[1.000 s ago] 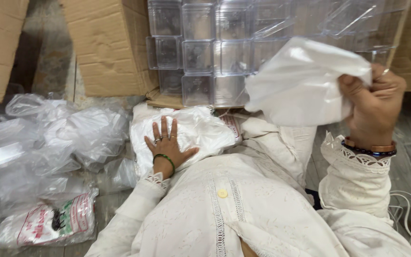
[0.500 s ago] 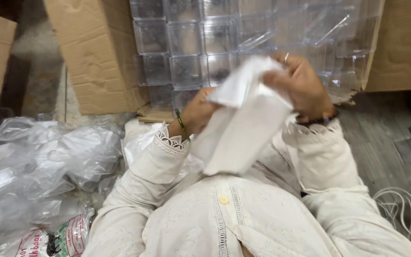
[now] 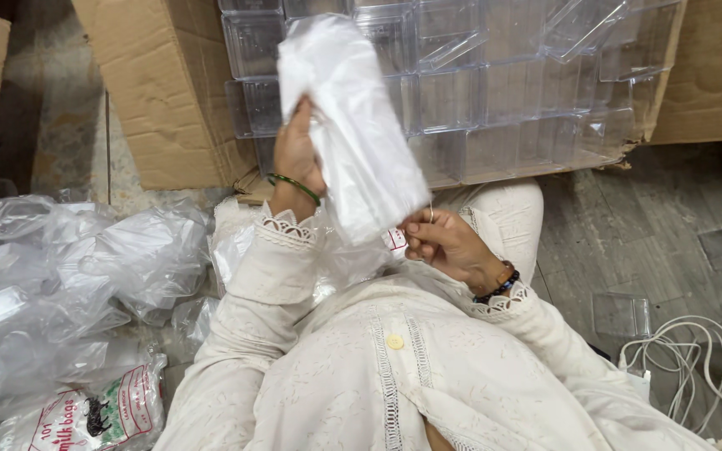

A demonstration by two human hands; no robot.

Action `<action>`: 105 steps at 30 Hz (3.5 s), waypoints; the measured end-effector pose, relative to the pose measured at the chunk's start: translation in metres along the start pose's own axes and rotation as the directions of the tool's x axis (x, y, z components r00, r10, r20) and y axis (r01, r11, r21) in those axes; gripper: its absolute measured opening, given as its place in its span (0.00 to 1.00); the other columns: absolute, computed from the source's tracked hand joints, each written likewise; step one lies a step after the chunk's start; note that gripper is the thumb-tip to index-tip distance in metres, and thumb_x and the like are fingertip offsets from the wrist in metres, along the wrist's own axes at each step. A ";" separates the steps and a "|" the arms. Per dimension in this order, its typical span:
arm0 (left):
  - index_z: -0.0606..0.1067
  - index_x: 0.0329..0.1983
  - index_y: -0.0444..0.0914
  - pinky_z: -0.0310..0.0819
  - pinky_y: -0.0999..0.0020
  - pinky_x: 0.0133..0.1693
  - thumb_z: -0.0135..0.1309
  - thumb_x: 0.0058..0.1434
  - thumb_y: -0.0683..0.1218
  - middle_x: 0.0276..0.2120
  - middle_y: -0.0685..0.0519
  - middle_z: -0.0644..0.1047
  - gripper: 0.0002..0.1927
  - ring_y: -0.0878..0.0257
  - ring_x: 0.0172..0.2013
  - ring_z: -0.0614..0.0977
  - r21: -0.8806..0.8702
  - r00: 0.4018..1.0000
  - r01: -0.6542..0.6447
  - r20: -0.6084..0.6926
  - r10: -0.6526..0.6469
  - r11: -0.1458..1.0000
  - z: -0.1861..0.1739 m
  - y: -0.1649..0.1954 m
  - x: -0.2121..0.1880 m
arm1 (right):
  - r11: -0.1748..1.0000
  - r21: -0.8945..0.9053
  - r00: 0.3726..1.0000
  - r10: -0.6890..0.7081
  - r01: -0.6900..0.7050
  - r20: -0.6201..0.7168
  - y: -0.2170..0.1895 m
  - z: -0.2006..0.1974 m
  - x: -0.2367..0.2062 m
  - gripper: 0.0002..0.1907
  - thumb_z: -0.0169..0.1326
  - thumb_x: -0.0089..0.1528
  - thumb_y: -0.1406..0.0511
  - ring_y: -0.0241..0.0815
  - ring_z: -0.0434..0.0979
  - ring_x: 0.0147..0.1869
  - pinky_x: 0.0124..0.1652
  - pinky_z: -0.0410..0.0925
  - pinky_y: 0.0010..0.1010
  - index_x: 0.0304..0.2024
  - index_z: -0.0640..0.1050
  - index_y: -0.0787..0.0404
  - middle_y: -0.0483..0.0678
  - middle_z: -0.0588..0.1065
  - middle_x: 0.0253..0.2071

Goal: The person sits on the floor and removes clear plastic boxes from a cardboard box, peels the plastic wrapping off each box, and places the unwrapped boxes into a compartmentalized tray. They work through the boxes one at a time, setting wrappers aside.

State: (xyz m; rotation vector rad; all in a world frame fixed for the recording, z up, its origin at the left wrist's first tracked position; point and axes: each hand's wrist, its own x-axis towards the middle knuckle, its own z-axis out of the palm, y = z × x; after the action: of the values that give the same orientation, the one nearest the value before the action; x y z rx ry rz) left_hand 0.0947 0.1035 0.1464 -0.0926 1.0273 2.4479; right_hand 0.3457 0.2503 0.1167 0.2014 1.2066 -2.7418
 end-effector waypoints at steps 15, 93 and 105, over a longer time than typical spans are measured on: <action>0.71 0.60 0.36 0.77 0.46 0.59 0.50 0.68 0.54 0.54 0.44 0.79 0.22 0.47 0.53 0.81 -0.247 0.995 -0.031 0.083 0.053 0.969 -0.058 0.054 0.017 | 0.747 -0.617 0.659 -0.596 0.247 -0.458 -0.124 -0.159 -0.235 0.17 0.47 0.79 0.57 0.30 0.55 0.25 0.30 0.53 0.25 0.40 0.74 0.59 0.38 0.60 0.24; 0.79 0.50 0.37 0.59 0.77 0.27 0.45 0.72 0.63 0.27 0.62 0.70 0.27 0.74 0.27 0.67 0.535 0.981 -0.148 0.184 0.056 0.832 -0.038 -0.045 -0.122 | 0.051 -0.894 0.669 -0.682 0.446 0.295 0.022 0.044 0.084 0.09 0.52 0.70 0.66 0.47 0.71 0.29 0.30 0.64 0.34 0.37 0.75 0.65 0.51 0.71 0.27; 0.80 0.40 0.34 0.77 0.70 0.40 0.67 0.56 0.43 0.36 0.53 0.82 0.12 0.65 0.37 0.82 0.313 0.999 -0.029 -0.027 0.040 0.949 -0.032 -0.018 -0.126 | 0.664 -0.630 0.865 -0.502 0.403 0.025 -0.006 0.068 0.056 0.16 0.58 0.64 0.63 0.27 0.77 0.47 0.44 0.74 0.18 0.51 0.75 0.66 0.42 0.78 0.45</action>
State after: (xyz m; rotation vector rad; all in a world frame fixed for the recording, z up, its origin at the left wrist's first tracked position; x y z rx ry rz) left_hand 0.2105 0.0411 0.1426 -0.0098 1.4287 2.2871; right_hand 0.2855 0.1998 0.1566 0.0260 2.4183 -2.5128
